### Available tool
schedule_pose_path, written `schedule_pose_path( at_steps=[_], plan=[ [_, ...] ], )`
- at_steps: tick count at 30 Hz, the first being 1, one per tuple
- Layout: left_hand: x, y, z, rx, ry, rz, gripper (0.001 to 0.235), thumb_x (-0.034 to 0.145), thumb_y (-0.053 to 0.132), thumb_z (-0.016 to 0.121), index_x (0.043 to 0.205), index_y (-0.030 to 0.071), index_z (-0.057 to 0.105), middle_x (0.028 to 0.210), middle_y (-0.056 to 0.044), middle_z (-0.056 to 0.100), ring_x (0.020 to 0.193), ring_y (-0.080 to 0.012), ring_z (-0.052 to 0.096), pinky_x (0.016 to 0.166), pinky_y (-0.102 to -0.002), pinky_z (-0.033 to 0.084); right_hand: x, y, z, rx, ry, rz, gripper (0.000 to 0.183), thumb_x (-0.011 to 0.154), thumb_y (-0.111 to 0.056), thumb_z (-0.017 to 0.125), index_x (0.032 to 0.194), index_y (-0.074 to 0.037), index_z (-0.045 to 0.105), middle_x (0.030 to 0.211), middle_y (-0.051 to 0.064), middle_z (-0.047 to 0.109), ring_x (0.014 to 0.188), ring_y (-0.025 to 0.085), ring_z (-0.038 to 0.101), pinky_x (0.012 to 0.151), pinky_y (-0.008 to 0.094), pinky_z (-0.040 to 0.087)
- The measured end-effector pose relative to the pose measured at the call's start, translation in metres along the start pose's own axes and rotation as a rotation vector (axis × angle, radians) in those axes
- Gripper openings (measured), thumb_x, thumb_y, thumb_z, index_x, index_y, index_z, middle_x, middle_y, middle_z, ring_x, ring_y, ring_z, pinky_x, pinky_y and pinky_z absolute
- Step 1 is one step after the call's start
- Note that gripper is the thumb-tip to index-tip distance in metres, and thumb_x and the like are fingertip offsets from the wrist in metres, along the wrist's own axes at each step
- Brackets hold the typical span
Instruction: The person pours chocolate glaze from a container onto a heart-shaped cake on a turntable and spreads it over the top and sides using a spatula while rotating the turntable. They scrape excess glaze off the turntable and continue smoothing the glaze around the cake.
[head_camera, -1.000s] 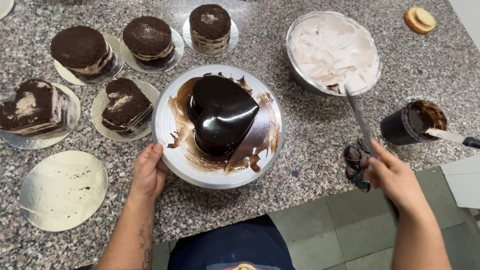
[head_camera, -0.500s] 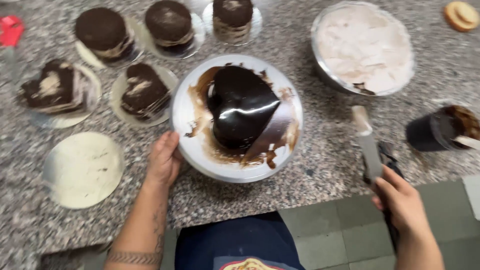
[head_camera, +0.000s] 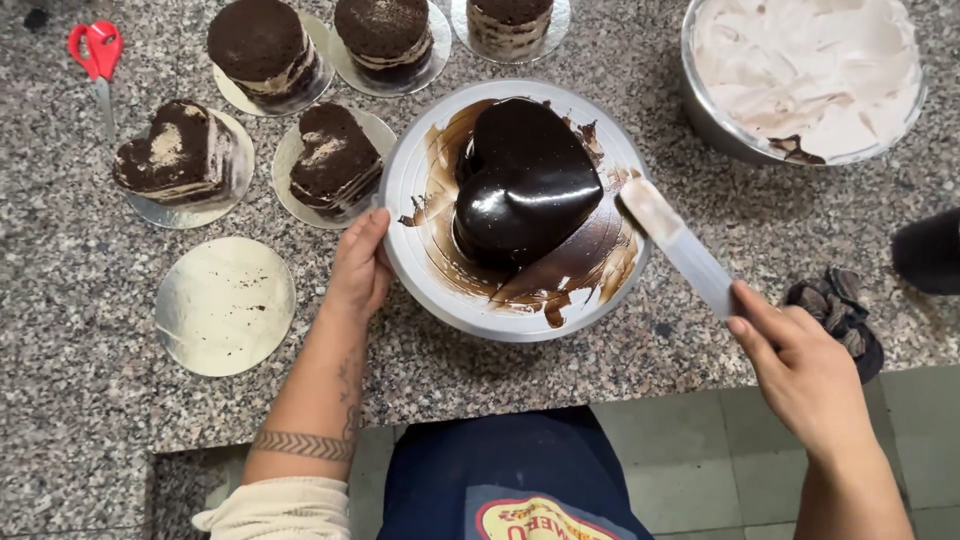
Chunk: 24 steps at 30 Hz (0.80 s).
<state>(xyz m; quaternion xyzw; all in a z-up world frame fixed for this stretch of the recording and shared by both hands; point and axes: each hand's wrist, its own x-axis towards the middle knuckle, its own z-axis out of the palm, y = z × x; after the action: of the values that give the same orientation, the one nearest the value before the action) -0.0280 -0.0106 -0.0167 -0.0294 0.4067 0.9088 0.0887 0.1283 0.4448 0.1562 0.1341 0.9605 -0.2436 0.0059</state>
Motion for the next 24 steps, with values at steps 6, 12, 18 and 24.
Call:
schedule_pose_path(
  at_steps=[6, 12, 18, 24],
  plan=[
    [-0.01, 0.007, 0.012, 0.065, 0.035, -0.006, 0.037, 0.102, 0.033, 0.065, 0.121, 0.001, 0.065, 0.118, -0.01, 0.074, 0.109, -0.0181, 0.07, 0.101, -0.034, 0.053, 0.004, -0.02, 0.005, -0.087, -0.077, -0.06, 0.04, 0.098, -0.037, 0.063, 0.138, -0.03, 0.068, 0.088, 0.008, 0.065, 0.078, 0.028, 0.065, 0.072, 0.039, 0.051],
    [-0.016, 0.001, 0.01, 0.031, 0.042, -0.017, 0.041, 0.102, 0.035, 0.067, 0.123, 0.0, 0.064, 0.119, -0.01, 0.073, 0.11, -0.0184, 0.068, 0.102, -0.035, 0.052, -0.002, -0.023, 0.005, -0.258, -0.118, -0.092, 0.042, 0.098, -0.037, 0.062, 0.139, -0.034, 0.067, 0.083, 0.008, 0.061, 0.071, 0.029, 0.064, 0.066, 0.04, 0.052],
    [-0.02, -0.002, 0.012, 0.012, 0.052, -0.034, 0.04, 0.102, 0.034, 0.067, 0.123, 0.001, 0.064, 0.118, -0.012, 0.073, 0.109, -0.0196, 0.069, 0.102, -0.036, 0.054, -0.011, -0.024, 0.007, -0.323, -0.132, -0.161, 0.043, 0.096, -0.037, 0.06, 0.139, -0.033, 0.065, 0.085, 0.005, 0.062, 0.072, 0.028, 0.066, 0.065, 0.04, 0.054],
    [-0.03, -0.005, 0.014, 0.035, 0.078, -0.03, 0.037, 0.102, 0.032, 0.066, 0.123, 0.001, 0.063, 0.118, -0.011, 0.073, 0.109, -0.0181, 0.069, 0.102, -0.034, 0.053, -0.022, -0.031, 0.009, -0.37, -0.188, -0.159, 0.043, 0.097, -0.042, 0.063, 0.14, -0.036, 0.063, 0.085, 0.004, 0.063, 0.071, 0.026, 0.067, 0.063, 0.039, 0.055]
  ],
)
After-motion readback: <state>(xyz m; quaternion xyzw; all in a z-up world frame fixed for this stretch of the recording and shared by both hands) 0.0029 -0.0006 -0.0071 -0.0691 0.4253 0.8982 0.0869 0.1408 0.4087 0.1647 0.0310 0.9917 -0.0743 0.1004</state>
